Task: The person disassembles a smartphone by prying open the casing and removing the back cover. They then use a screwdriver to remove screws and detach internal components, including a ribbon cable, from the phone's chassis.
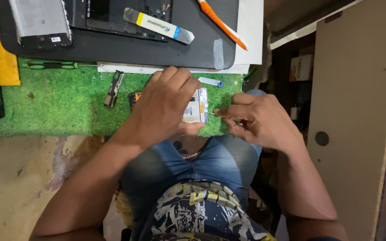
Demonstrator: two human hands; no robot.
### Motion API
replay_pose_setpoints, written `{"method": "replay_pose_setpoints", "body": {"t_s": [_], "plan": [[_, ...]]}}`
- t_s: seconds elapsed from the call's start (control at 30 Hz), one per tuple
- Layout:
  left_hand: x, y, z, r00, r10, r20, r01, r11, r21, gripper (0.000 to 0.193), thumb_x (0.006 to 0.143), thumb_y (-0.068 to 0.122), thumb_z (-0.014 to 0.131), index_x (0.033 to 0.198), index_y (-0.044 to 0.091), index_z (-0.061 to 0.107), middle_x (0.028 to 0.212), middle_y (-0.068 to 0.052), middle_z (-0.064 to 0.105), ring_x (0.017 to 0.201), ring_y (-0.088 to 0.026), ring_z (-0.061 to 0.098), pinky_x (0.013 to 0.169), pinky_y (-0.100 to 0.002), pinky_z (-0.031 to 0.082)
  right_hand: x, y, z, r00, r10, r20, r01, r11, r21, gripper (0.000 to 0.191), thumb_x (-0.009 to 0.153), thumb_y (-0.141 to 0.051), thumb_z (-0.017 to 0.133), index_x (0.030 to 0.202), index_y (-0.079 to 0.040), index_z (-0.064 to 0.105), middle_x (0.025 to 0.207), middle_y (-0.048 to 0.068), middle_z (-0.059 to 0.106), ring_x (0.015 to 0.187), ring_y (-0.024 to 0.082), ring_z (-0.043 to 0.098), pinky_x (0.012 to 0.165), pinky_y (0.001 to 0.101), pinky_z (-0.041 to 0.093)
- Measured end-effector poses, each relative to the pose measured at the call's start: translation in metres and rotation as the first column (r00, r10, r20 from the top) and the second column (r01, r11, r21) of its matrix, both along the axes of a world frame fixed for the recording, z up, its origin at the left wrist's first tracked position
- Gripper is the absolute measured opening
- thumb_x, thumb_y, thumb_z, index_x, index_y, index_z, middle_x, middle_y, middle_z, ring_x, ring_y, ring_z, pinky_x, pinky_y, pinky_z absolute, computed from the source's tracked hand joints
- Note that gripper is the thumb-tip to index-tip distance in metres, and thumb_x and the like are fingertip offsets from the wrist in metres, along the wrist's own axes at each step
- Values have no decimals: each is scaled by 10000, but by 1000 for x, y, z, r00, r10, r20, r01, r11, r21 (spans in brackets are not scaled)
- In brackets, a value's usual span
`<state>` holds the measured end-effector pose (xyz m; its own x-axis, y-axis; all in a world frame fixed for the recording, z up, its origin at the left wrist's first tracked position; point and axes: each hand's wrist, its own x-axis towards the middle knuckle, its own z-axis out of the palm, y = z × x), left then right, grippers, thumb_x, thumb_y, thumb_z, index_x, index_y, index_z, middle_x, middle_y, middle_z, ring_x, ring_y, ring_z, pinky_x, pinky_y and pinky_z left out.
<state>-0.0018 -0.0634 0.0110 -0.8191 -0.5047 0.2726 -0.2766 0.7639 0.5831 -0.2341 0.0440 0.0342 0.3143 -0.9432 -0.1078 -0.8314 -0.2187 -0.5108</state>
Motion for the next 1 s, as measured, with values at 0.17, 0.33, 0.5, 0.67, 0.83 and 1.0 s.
{"method": "replay_pose_setpoints", "body": {"t_s": [0.17, 0.33, 0.5, 0.67, 0.83, 1.0], "plan": [[0, -1, 0, 1000, -3, -4, 3, 1000, -1, 747, 536, 370, 948, 1106, 2, 635, 1050, -124, 596, 1053, -324, 570, 881, -444, 439, 1, 0, 2, 1000, -17, -4, 17, 1000, 5, 310, 718, -132, 774, 1027, -158, 784, 748, 29, 619, 613, 221, 651, 544, 367, 513], [0, 0, -2, 1000, -9, -1, 9, 1000, 19, 759, 545, 374, 951, 1113, -11, 626, 1046, -128, 590, 1036, -323, 566, 870, -443, 433, 5, 0, 2, 999, -39, 13, 39, 999, -7, 279, 751, -123, 759, 1028, -141, 779, 743, 50, 609, 600, 237, 636, 542, 373, 510], [0, 1, -4, 1000, -10, -13, 10, 1000, 22, 777, 547, 378, 948, 1130, -13, 616, 1055, -130, 582, 1045, -323, 556, 876, -444, 425, 2, -5, -3, 986, -14, 164, 7, 999, 41, 194, 803, -64, 684, 994, -59, 712, 808, 97, 622, 615, 256, 635, 553, 364, 508], [0, 1, -4, 1000, -14, -13, 15, 999, 42, 775, 557, 370, 940, 1146, -8, 608, 1071, -124, 578, 1059, -324, 551, 895, -449, 420, 0, -6, -9, 975, -45, 218, 22, 994, 108, 146, 815, -68, 667, 953, -20, 673, 781, 130, 606, 608, 271, 630, 550, 367, 490], [1, 1, -3, 999, -5, -37, 7, 999, 39, 766, 548, 361, 936, 1137, -3, 607, 1078, -131, 573, 1073, -338, 547, 911, -454, 417, 1, -6, -13, 974, -62, 216, 42, 995, 96, 150, 843, -94, 677, 977, -29, 661, 771, 126, 631, 614, 278, 652, 551, 378, 496], [0, 1, -2, 1000, 5, -19, -5, 999, 41, 756, 540, 343, 937, 1132, 1, 614, 1072, -128, 575, 1066, -333, 549, 911, -455, 420, 3, -5, -12, 975, -95, 202, 78, 993, 91, 180, 836, -99, 680, 1002, -36, 646, 735, 111, 636, 625, 280, 663, 563, 382, 506]]}}
